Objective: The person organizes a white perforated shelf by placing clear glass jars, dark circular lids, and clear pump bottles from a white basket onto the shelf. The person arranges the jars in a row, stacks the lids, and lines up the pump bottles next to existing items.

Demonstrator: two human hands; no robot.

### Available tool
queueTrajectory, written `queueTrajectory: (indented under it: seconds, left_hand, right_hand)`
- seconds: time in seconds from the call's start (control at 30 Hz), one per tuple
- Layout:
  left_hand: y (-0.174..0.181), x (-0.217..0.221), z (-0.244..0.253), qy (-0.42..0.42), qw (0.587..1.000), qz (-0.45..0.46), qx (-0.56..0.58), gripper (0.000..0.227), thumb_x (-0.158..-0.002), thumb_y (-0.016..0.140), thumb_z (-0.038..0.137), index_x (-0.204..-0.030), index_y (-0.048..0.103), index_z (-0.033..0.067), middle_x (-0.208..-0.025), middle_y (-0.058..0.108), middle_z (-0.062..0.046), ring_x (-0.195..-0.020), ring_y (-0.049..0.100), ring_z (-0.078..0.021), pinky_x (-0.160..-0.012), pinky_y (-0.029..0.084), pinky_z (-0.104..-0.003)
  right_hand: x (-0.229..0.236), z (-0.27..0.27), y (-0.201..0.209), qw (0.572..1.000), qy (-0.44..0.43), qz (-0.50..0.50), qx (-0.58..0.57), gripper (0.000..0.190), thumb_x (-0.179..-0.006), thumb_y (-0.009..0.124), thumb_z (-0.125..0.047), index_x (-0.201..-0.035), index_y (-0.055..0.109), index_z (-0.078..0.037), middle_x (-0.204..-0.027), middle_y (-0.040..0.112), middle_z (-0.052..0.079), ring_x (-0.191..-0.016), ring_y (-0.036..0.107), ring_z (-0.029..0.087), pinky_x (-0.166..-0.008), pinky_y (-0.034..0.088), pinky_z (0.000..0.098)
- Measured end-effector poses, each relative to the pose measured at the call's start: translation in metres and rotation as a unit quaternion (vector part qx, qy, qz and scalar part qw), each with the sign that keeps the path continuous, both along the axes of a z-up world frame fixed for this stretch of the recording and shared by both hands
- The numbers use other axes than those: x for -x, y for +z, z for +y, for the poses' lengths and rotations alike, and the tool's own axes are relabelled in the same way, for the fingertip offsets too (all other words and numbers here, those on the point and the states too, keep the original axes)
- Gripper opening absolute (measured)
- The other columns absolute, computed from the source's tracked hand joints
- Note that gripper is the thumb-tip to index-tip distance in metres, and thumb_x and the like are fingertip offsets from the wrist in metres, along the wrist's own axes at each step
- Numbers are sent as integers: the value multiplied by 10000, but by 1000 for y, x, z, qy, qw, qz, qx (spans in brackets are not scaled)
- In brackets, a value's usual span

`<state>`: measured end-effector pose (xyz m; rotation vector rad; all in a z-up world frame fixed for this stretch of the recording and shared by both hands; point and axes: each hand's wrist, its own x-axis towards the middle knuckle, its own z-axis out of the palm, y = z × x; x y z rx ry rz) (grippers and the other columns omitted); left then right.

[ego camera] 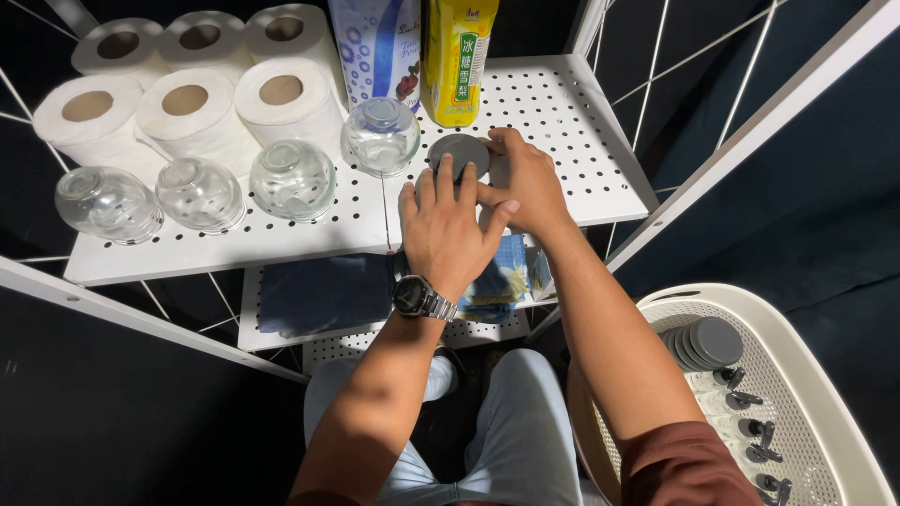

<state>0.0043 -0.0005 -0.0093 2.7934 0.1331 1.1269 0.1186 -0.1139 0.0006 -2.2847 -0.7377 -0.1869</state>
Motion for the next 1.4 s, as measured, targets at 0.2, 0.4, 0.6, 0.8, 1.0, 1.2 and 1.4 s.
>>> queueTrajectory:
  seconds: [0.2, 0.4, 0.6, 0.8, 1.0, 1.2, 1.4]
  left_hand:
    - [2, 1, -1, 0, 1000, 2, 5, 831, -1036, 312, 749, -1377, 640, 66, -1415, 587, -268, -1276, 607, -445, -1088, 386, -639]
    - [-2, -1, -1, 2, 1000, -1, 8, 837, -1032, 308, 755, -1384, 635, 70, -1423, 581, -262, -1282, 604, -445, -1090, 387, -641]
    - [-1, 0, -2, 6, 999, -42, 0, 906, -919, 514, 796, -1459, 576, 72, -1493, 533, -244, -1263, 609, -434, -1064, 436, -624]
    - [-12, 1, 7, -56, 995, -78, -40, 898, -949, 560, 777, -1516, 542, 79, -1526, 522, -210, -1236, 646, -423, -1011, 475, -602]
    - [-61, 10, -68, -258, 940, -220, -26, 802, -925, 663, 741, -1360, 686, 67, -1465, 473, -270, -1322, 479, -588, -1117, 419, -698]
    - [-88, 1, -255, -478, 823, 36, 305, 506, -1059, 611, 379, -1424, 561, 32, -1494, 533, -176, -1419, 537, -389, -1195, 442, -497]
    - [-72, -16, -323, -236, 522, 531, 624, 1022, -1010, 187, 762, -1663, 195, -24, -1716, 213, -300, -1614, 181, -408, -1314, 142, -530]
  right_hand:
    - [-2, -1, 0, 1000, 9, -5, -2, 771, -835, 894, -377, -1435, 513, -78, -1311, 723, 191, -1324, 622, 371, -1222, 308, 557]
    - [-5, -2, -5, 1000, 4, -6, -5, 818, -802, 911, -427, -1432, 516, -84, -1303, 725, 191, -1314, 629, 385, -1213, 319, 574]
    - [15, -14, 7, 976, 60, -97, -187, 549, -814, 768, -16, -1331, 584, -4, -1226, 656, 283, -1210, 630, 515, -1080, 431, 646]
    - [58, -127, -28, 894, 52, -425, -134, 137, -926, 744, -197, -872, 688, -84, -862, 629, 102, -775, 622, 341, -716, 502, 476]
    - [102, -326, -102, 932, -132, -332, -64, 294, -995, 778, -257, -826, 609, -86, -879, 678, 101, -792, 625, 361, -728, 479, 468]
    - [126, -383, -124, 953, -275, -64, 109, 470, -873, 870, -356, -1040, 604, -6, -1021, 647, 245, -1003, 641, 479, -866, 503, 582]
    - [123, -374, -148, 891, -351, 69, 279, 659, -760, 852, -645, -1039, 657, -82, -1164, 715, 164, -1151, 656, 355, -937, 479, 474]
